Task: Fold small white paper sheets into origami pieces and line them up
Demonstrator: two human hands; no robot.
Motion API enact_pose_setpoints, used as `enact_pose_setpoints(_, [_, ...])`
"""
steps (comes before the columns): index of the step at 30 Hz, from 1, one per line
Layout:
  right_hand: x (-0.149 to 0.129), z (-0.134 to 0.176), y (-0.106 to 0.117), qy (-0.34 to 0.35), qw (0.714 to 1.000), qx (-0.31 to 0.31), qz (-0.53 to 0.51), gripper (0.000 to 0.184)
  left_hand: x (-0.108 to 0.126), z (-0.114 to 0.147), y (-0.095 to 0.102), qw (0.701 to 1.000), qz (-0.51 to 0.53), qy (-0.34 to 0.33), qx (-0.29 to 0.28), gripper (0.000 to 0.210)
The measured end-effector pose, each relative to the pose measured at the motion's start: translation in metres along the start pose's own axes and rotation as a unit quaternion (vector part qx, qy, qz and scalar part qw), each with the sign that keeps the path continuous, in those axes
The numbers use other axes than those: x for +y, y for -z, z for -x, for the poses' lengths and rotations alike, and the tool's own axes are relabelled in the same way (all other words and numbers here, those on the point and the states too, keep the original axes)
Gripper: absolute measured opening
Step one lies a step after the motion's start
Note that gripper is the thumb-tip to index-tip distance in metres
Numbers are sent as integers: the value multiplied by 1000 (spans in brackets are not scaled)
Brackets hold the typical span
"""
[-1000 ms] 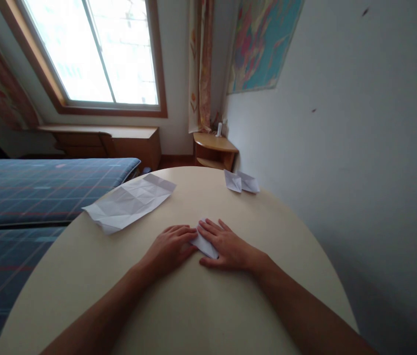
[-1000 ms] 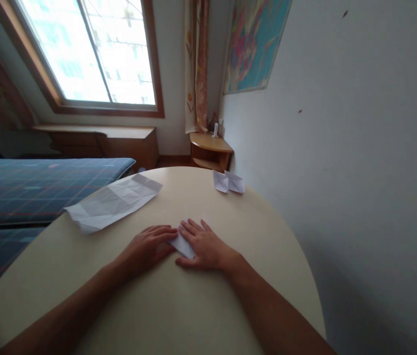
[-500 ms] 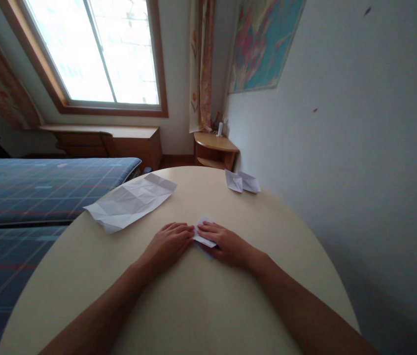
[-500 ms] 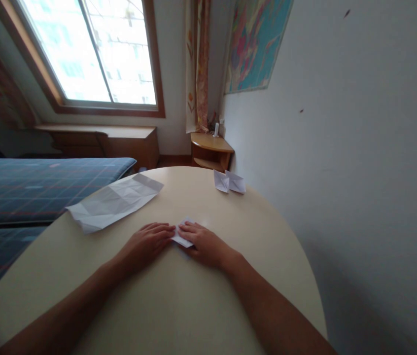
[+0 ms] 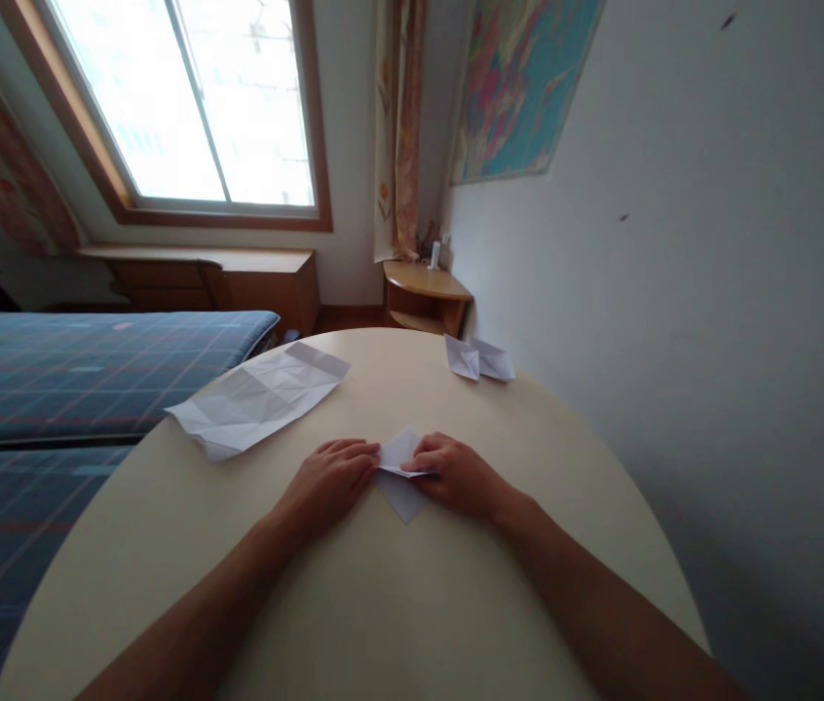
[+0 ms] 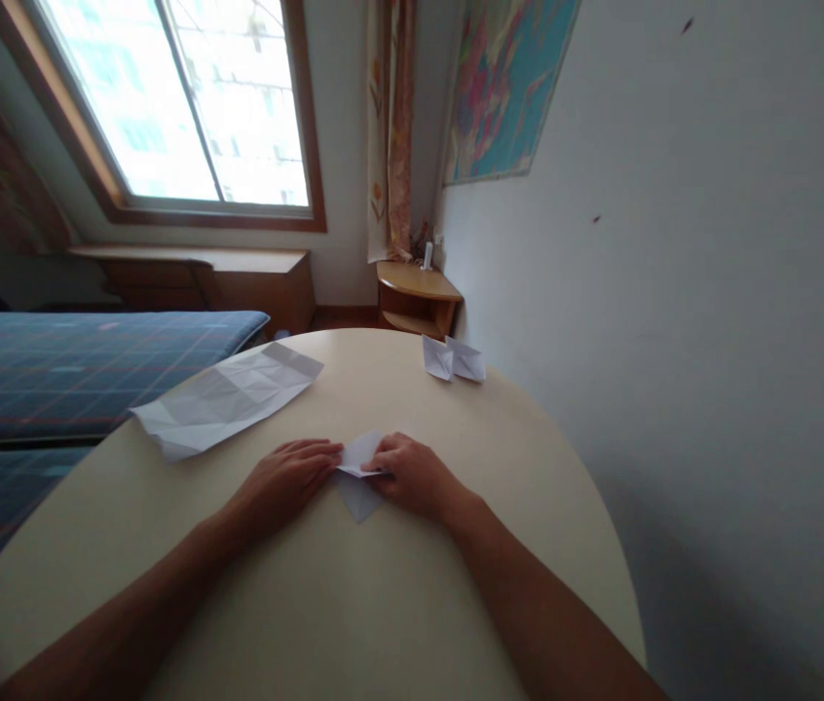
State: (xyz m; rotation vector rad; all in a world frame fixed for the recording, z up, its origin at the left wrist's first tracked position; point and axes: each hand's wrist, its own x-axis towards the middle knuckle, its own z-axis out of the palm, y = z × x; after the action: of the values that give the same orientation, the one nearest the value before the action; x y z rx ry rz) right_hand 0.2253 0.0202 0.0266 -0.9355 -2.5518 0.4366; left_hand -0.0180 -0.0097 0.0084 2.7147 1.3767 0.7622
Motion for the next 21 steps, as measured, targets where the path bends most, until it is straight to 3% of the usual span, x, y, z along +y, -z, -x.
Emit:
enact_pose_setpoints(5, [2, 1, -1, 5, 1000, 24, 15, 21, 1, 0, 1, 1000, -21, 5, -12, 29])
enact_pose_setpoints(11, [1, 0, 2, -19, 999, 7, 45, 25, 1, 0, 3, 999, -31, 16, -13, 29])
enact_pose_setpoints(17, [-1, 1, 1, -79, 996, 31, -1, 29, 3, 0, 5, 1000, -29, 9, 6, 25])
enact_pose_setpoints(21, [-2, -1, -2, -103, 993, 45, -33, 28, 5, -1, 6, 998, -39, 43, 4, 24])
